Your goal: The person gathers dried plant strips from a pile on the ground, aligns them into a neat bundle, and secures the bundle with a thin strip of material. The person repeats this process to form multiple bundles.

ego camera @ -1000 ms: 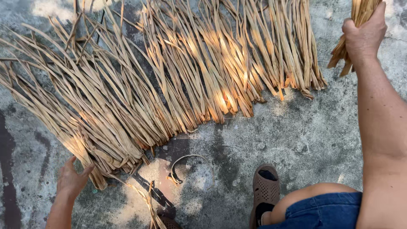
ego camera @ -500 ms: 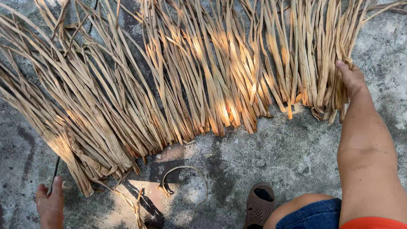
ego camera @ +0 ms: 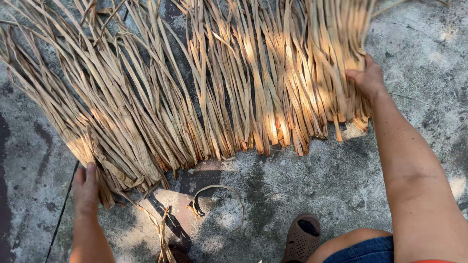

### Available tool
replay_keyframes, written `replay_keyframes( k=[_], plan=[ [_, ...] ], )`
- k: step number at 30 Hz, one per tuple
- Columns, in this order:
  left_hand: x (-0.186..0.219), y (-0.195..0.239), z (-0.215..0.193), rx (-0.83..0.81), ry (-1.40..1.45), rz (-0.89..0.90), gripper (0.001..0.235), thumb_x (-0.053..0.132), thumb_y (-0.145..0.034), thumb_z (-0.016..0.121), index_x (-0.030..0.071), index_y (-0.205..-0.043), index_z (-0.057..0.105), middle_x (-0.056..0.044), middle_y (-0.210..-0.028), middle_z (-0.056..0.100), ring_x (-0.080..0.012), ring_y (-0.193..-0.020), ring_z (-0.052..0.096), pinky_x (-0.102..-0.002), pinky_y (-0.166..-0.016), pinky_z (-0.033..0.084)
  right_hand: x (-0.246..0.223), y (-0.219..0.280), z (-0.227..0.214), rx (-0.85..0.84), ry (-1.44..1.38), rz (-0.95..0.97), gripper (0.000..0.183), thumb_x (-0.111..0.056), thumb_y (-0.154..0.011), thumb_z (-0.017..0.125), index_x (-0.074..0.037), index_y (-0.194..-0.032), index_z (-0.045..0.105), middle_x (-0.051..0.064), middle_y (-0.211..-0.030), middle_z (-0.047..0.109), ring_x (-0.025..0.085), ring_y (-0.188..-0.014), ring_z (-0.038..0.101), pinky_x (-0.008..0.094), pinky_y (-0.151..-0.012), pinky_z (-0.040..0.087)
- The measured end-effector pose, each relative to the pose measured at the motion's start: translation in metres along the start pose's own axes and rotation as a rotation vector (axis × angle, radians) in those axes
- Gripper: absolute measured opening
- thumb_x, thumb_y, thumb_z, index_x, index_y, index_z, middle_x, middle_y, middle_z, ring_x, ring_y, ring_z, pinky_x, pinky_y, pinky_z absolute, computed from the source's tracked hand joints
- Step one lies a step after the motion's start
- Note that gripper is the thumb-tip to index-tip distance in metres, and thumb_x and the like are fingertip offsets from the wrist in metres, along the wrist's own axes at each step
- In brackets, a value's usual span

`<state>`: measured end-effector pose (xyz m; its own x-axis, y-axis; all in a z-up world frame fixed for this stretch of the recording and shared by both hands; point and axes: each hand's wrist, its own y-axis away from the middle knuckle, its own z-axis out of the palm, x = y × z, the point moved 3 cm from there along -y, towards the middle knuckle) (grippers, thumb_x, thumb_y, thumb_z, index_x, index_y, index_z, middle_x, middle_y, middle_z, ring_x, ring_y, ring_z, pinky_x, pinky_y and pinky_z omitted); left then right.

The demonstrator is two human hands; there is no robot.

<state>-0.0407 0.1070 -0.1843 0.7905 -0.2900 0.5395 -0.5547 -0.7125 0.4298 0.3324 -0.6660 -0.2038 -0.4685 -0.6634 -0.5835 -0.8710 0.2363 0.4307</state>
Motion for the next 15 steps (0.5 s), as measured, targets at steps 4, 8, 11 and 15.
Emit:
replay_keyframes(
  k=[4, 8, 11, 15],
  plan=[
    [0.043, 0.021, 0.048, -0.019, 0.289, -0.054, 0.092, 0.047, -0.093, 0.073, 0.004, -0.163, 0.031, -0.026, -0.137, 0.058, -0.0337, -0.11, 0.069, -0.04, -0.088, 0.064, -0.037, -0.009, 0.057, -0.157, 0.018, -0.044, 0.059, -0.014, -0.094, 0.066, -0.015, -0.15, 0.05, 0.01, -0.132, 0.068, 0.023, -0.111, 0.068, 0.042, -0.1, 0.055],
    [0.081, 0.043, 0.093, 0.096, 0.135, -0.029, 0.118, 0.033, -0.083, 0.091, 0.01, -0.165, 0.01, -0.03, -0.153, 0.028, -0.0408, -0.122, 0.054, -0.052, -0.093, 0.06, -0.086, -0.008, 0.111, -0.279, 0.194, -0.314, 0.055, -0.009, -0.096, 0.067, -0.009, -0.148, 0.05, 0.016, -0.13, 0.069, 0.029, -0.113, 0.068, 0.047, -0.103, 0.055],
    [0.089, 0.067, 0.126, 0.046, 0.412, 0.017, 0.118, 0.033, -0.079, 0.088, 0.011, -0.165, 0.01, -0.027, -0.151, 0.044, -0.0396, -0.127, 0.059, -0.052, -0.1, 0.057, -0.124, 0.002, 0.156, -0.316, 0.254, -0.459, 0.066, -0.011, -0.089, 0.073, -0.013, -0.148, 0.045, 0.017, -0.131, 0.064, 0.034, -0.119, 0.061, 0.051, -0.106, 0.046],
    [0.091, 0.098, 0.169, 0.079, 0.737, -0.073, 0.111, 0.033, -0.077, 0.081, 0.007, -0.161, 0.014, -0.031, -0.151, 0.045, -0.0455, -0.13, 0.058, -0.056, -0.103, 0.055, -0.162, -0.008, 0.199, -0.384, 0.389, -0.441, 0.082, -0.01, -0.087, 0.071, -0.023, -0.16, 0.034, 0.021, -0.139, 0.053, 0.041, -0.123, 0.057, 0.055, -0.111, 0.042]
  ],
)
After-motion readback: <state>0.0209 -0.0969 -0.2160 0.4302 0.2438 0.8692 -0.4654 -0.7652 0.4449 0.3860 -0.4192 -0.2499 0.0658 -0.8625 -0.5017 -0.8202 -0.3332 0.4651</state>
